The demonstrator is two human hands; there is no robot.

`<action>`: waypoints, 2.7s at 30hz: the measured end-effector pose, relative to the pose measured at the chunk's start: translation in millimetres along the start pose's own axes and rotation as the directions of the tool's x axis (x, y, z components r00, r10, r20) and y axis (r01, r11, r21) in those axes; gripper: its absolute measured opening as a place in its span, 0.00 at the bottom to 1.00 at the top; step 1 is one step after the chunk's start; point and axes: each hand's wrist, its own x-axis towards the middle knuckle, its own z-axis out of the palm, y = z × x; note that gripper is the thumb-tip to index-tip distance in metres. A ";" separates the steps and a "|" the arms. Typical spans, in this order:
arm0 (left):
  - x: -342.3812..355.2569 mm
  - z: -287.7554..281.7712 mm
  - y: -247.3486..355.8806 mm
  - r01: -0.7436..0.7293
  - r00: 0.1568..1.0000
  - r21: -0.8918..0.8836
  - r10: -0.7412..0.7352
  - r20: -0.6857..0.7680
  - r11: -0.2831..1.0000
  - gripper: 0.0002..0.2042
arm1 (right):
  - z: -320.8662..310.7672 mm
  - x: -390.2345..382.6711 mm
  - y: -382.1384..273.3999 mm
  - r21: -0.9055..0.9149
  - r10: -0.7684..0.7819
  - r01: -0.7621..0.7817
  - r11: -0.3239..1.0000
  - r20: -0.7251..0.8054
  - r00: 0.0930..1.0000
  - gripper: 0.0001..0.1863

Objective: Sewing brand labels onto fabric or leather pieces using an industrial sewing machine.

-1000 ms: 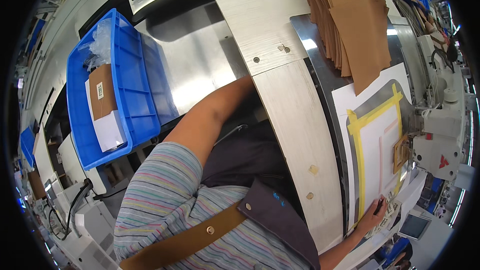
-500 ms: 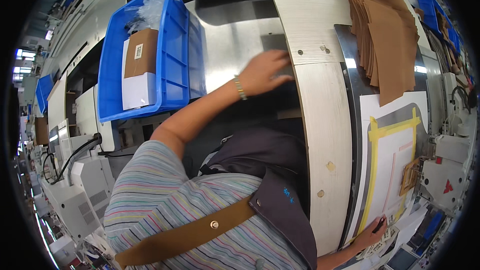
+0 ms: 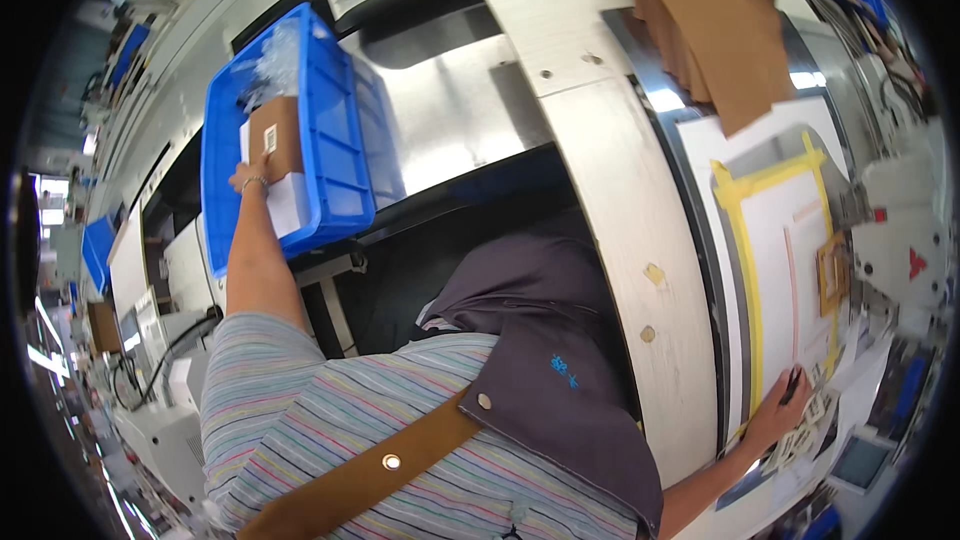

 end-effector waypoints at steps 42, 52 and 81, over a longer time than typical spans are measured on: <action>-141.1 -81.3 166.1 -0.629 0.777 0.057 0.628 0.047 0.775 0.26 | 10.0 1.7 2.2 0.138 0.069 -0.072 0.988 0.027 0.997 0.18; -90.0 -62.6 150.4 -0.611 0.790 0.131 0.613 0.029 0.781 0.28 | 5.8 7.3 -26.8 0.155 0.125 -0.121 0.981 -0.017 0.992 0.14; -621.6 -194.4 400.8 -0.500 -0.806 -0.047 0.484 -0.341 -0.865 0.24 | -120.7 -21.5 18.7 0.670 0.546 -0.121 0.733 -0.472 0.693 0.14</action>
